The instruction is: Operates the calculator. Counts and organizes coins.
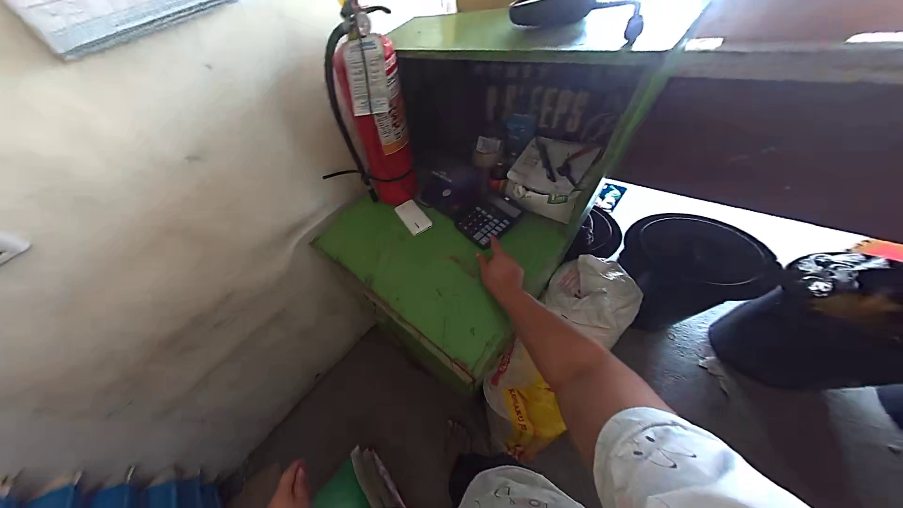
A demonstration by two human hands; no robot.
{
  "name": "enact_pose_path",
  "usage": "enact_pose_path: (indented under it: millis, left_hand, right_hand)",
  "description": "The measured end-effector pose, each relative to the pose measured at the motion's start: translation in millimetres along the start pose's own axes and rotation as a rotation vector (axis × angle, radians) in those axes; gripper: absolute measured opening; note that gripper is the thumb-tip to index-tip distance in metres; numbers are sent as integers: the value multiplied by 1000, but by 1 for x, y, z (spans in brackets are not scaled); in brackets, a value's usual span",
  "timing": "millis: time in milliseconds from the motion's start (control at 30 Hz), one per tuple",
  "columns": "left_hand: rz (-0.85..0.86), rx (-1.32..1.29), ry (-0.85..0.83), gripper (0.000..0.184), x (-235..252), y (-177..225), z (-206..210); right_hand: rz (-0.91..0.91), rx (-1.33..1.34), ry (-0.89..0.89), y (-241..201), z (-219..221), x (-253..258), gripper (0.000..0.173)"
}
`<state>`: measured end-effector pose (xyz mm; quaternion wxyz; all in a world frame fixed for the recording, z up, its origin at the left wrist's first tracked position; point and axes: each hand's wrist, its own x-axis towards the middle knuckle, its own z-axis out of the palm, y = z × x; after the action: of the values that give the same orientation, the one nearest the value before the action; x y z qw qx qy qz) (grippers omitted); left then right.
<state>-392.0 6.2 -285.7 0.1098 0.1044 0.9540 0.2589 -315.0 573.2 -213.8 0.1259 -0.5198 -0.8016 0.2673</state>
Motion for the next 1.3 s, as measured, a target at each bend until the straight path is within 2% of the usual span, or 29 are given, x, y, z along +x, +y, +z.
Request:
enact_pose_path:
  millis: [67,133,200,267,300,400,533,600,733,867,1033,1133,1200,1300]
  left_hand:
    - [230,-114,85,35,68,72,-8]
    - [445,-213,113,32,111,147,-3]
    - [659,-296,18,31,142,221,16]
    - [801,-314,-193,31,170,294,34]
    - [815,-292,-320,32,183,331,43]
    - [702,-152,-648,42,217,425,81]
    - [655,-53,-708,64,258,495,151]
    - [654,-59,-690,68,268,510,173]
    - [725,-8,-776,65,269,528,174]
    - [849,161,-856,64,266,519,162]
    - [1005,335,-922,66,274,488,141]
    - [1067,279,-861,60,278,468,136]
    - [1185,135,-770,56,282,449,143]
    - [1389,-34,-608,48,284,431,158]
  right_hand:
    - [57,-44,-14,-15,-2,6,65]
    - [78,-25,-33,-15,-1,1,66]
    - [88,-31,-36,-11,0,2,69]
    - [126,-52,-47,-13,0,6,74]
    - [148,-67,-50,-15,0,8,74]
    - [201,-84,-50,-17,-1,9,68]
    - [248,-90,0,-16,4,10,64]
    - [262,-94,11,-15,8,9,66]
    - [347,-52,-24,-24,1,15,70]
    - [484,31,-13,-36,2,20,68]
    - [456,85,5,-38,18,-3,62]
    - [399,156,141,-36,23,-17,48]
    - [376,169,248,-32,19,-11,39]
    - [308,92,334,-16,10,19,43]
